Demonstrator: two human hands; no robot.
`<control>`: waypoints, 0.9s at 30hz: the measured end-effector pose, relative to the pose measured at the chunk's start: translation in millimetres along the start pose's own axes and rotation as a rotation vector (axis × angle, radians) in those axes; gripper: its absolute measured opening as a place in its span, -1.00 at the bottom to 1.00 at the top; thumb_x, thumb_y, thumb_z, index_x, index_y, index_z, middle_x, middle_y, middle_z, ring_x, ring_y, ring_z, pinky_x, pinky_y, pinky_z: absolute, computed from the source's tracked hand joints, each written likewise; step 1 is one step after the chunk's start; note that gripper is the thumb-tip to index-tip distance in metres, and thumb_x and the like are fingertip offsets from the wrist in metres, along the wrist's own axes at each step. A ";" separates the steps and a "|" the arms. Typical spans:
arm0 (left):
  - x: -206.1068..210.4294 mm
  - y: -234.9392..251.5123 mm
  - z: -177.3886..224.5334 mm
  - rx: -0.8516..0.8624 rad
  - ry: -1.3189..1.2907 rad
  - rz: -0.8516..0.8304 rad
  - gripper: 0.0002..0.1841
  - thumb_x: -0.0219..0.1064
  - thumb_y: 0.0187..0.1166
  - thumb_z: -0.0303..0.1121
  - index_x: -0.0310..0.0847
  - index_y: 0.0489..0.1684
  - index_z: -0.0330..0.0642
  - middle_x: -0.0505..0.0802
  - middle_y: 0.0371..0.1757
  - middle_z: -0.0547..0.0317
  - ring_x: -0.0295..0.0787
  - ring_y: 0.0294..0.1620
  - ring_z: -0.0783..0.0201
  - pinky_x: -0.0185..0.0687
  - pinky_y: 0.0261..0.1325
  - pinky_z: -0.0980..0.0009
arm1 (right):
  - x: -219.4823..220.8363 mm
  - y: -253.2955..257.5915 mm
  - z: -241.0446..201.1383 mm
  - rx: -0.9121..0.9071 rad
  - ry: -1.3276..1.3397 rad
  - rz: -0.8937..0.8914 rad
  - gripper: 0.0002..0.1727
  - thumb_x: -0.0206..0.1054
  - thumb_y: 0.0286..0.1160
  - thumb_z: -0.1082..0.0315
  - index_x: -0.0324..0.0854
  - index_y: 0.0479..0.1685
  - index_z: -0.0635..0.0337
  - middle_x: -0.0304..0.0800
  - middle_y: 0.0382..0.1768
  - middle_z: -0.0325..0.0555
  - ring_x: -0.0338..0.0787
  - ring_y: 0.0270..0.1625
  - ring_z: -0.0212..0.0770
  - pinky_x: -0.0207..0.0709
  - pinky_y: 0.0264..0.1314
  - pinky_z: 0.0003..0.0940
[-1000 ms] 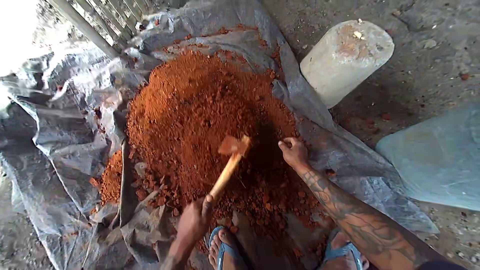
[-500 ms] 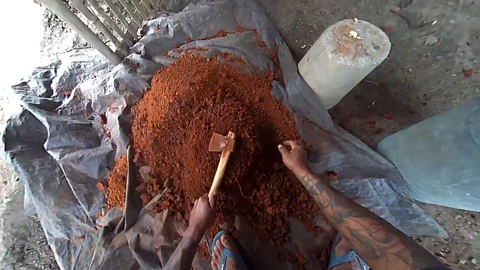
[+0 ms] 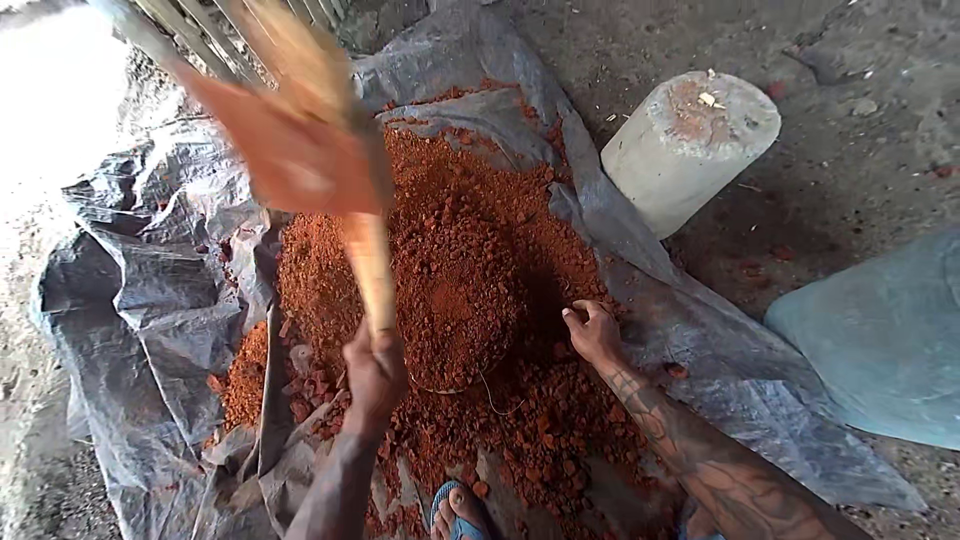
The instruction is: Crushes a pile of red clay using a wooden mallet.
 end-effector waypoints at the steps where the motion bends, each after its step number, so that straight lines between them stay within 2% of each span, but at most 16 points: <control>1: 15.6 -8.4 -17.3 -0.208 0.156 -0.182 -0.22 -0.28 0.78 0.28 0.63 -0.27 -0.28 0.60 -0.64 0.14 0.58 -0.64 0.19 0.58 -0.50 0.13 | -0.1 -0.1 0.1 -0.001 0.000 -0.002 -0.53 0.27 0.71 0.11 0.64 0.37 0.30 0.57 0.48 0.25 0.55 0.56 0.19 0.39 0.60 0.10; 2: 29.8 -14.6 -30.8 -0.445 0.224 -0.394 -0.25 -0.28 0.83 0.21 0.65 -0.20 -0.29 0.67 -0.51 0.01 0.67 -0.47 0.05 0.63 -0.30 -0.03 | -0.7 0.0 0.7 0.001 -0.003 -0.004 -0.53 0.27 0.71 0.10 0.64 0.37 0.29 0.58 0.47 0.25 0.56 0.55 0.18 0.40 0.60 0.09; 3: 40.7 -21.2 -42.9 -0.620 0.206 -0.519 -0.26 -0.31 0.85 0.21 0.62 -0.26 -0.27 0.64 -0.50 0.01 0.62 -0.47 0.05 0.58 -0.31 -0.01 | -1.6 -0.9 2.0 0.008 0.000 -0.005 -0.53 0.28 0.70 0.10 0.64 0.36 0.29 0.59 0.47 0.25 0.56 0.55 0.17 0.40 0.60 0.08; 4: 41.9 -27.3 -46.8 -0.719 0.138 -0.544 -0.25 -0.33 0.86 0.21 0.59 -0.35 -0.24 0.60 -0.55 0.05 0.55 -0.56 0.09 0.53 -0.42 0.06 | -2.7 -1.3 4.1 0.012 0.000 -0.006 -0.53 0.28 0.70 0.10 0.65 0.36 0.29 0.59 0.47 0.25 0.57 0.54 0.16 0.40 0.60 0.08; 6: 21.7 -28.4 -35.3 -0.751 -0.052 -0.476 -0.26 -0.35 0.86 0.21 0.57 -0.40 -0.19 0.59 -0.65 0.17 0.44 -0.72 0.24 0.41 -0.61 0.27 | -4.6 0.9 7.7 -0.006 0.002 0.008 -0.52 0.29 0.70 0.11 0.64 0.36 0.32 0.59 0.46 0.26 0.57 0.54 0.17 0.40 0.61 0.08; 8: -6.7 -24.9 -11.9 -0.587 -0.171 -0.348 -0.28 -0.32 0.81 0.23 0.58 -0.45 -0.13 0.59 -0.70 0.26 0.41 -0.79 0.34 0.39 -0.70 0.37 | -3.1 -0.5 15.0 -0.051 -0.025 0.023 -0.54 0.29 0.69 0.15 0.65 0.32 0.35 0.59 0.47 0.27 0.56 0.55 0.19 0.39 0.62 0.09; 12: -61.9 0.4 46.7 -0.052 -0.310 -0.020 -0.31 -0.19 0.66 0.46 0.51 -0.47 0.08 0.50 -0.75 0.46 0.37 -0.83 0.48 0.38 -0.79 0.46 | 1.0 -2.2 14.7 -0.046 -0.039 0.041 -0.56 0.31 0.68 0.16 0.66 0.31 0.33 0.53 0.52 0.28 0.49 0.60 0.19 0.36 0.65 0.08; 14: -71.5 9.7 63.0 0.160 -0.401 0.107 -0.37 -0.17 0.62 0.48 0.51 -0.43 0.20 0.53 -0.73 0.53 0.39 -0.81 0.55 0.36 -0.80 0.53 | 2.0 0.7 4.0 -0.018 -0.044 0.046 -0.54 0.29 0.69 0.12 0.65 0.36 0.29 0.51 0.54 0.28 0.49 0.61 0.22 0.35 0.64 0.11; 16: -56.3 0.2 48.0 0.216 -0.414 0.159 -0.36 -0.18 0.60 0.51 0.53 -0.39 0.21 0.56 -0.70 0.54 0.44 -0.77 0.56 0.44 -0.73 0.52 | 4.8 -0.3 -3.5 -0.026 -0.055 0.053 -0.52 0.29 0.69 0.11 0.63 0.39 0.28 0.51 0.55 0.27 0.48 0.62 0.23 0.35 0.64 0.13; 18: -19.3 -34.9 2.1 0.030 -0.202 0.083 -0.24 -0.26 0.65 0.49 0.51 -0.45 -0.01 0.51 -0.73 0.43 0.44 -0.77 0.48 0.45 -0.69 0.44 | 9.1 -2.8 -7.4 -0.092 -0.071 0.073 -0.51 0.26 0.70 0.11 0.63 0.39 0.30 0.51 0.55 0.26 0.47 0.63 0.23 0.33 0.66 0.13; 19: 0.6 -56.9 -24.9 -0.166 -0.018 -0.065 -0.18 -0.30 0.72 0.40 0.58 -0.41 -0.19 0.54 -0.71 0.28 0.48 -0.73 0.35 0.50 -0.63 0.30 | 12.3 -4.5 -7.4 -0.139 -0.081 0.073 -0.50 0.22 0.71 0.10 0.63 0.39 0.31 0.51 0.56 0.26 0.47 0.64 0.23 0.32 0.67 0.13; 20: 17.7 -72.5 -47.1 -0.410 0.116 -0.284 -0.20 -0.30 0.77 0.29 0.65 -0.33 -0.26 0.62 -0.63 0.11 0.60 -0.60 0.15 0.58 -0.45 0.08 | 16.4 -6.8 -5.8 -0.185 -0.096 0.054 -0.47 0.17 0.74 0.06 0.62 0.42 0.31 0.50 0.58 0.24 0.46 0.65 0.21 0.30 0.70 0.13; 21: 31.1 -82.9 -66.4 -0.597 0.170 -0.457 -0.18 -0.34 0.78 0.30 0.64 -0.36 -0.24 0.64 -0.57 0.05 0.63 -0.50 0.06 0.57 -0.34 -0.03 | 21.6 -11.8 -2.4 -0.228 -0.122 0.014 -0.42 0.10 0.76 0.01 0.59 0.47 0.29 0.47 0.62 0.23 0.43 0.69 0.20 0.25 0.74 0.13; 22: 36.0 -87.6 -75.4 -0.685 0.180 -0.532 -0.17 -0.37 0.79 0.30 0.65 -0.40 -0.21 0.65 -0.56 0.05 0.64 -0.49 0.05 0.58 -0.32 -0.05 | 26.3 -18.0 1.7 -0.273 -0.165 -0.036 -0.36 0.03 0.77 -0.06 0.56 0.53 0.27 0.42 0.67 0.21 0.38 0.73 0.19 0.19 0.78 0.14; 25: 3.7 -75.1 -50.6 -0.658 0.080 -0.469 -0.20 -0.38 0.78 0.29 0.64 -0.45 -0.15 0.64 -0.64 0.17 0.58 -0.63 0.18 0.56 -0.49 0.10 | 40.9 -45.1 22.7 -0.469 -0.278 -0.073 -0.12 -0.15 0.68 -0.33 0.49 0.61 0.25 0.37 0.71 0.24 0.29 0.79 0.24 0.08 0.83 0.19; 27: -26.3 -60.6 -21.7 -0.492 -0.042 -0.288 -0.20 -0.33 0.66 0.43 0.59 -0.50 -0.04 0.57 -0.71 0.34 0.47 -0.74 0.35 0.48 -0.65 0.30 | 44.3 -60.7 31.2 -0.610 -0.332 -0.067 0.09 -0.22 0.54 -0.55 0.48 0.61 0.30 0.42 0.67 0.30 0.34 0.75 0.31 0.17 0.77 0.28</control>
Point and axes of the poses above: each hand's wrist, its own y-axis towards the middle knuckle, its own x-axis out of the palm, z = x × y, the point moved 3 cm from there along y, towards the middle knuckle
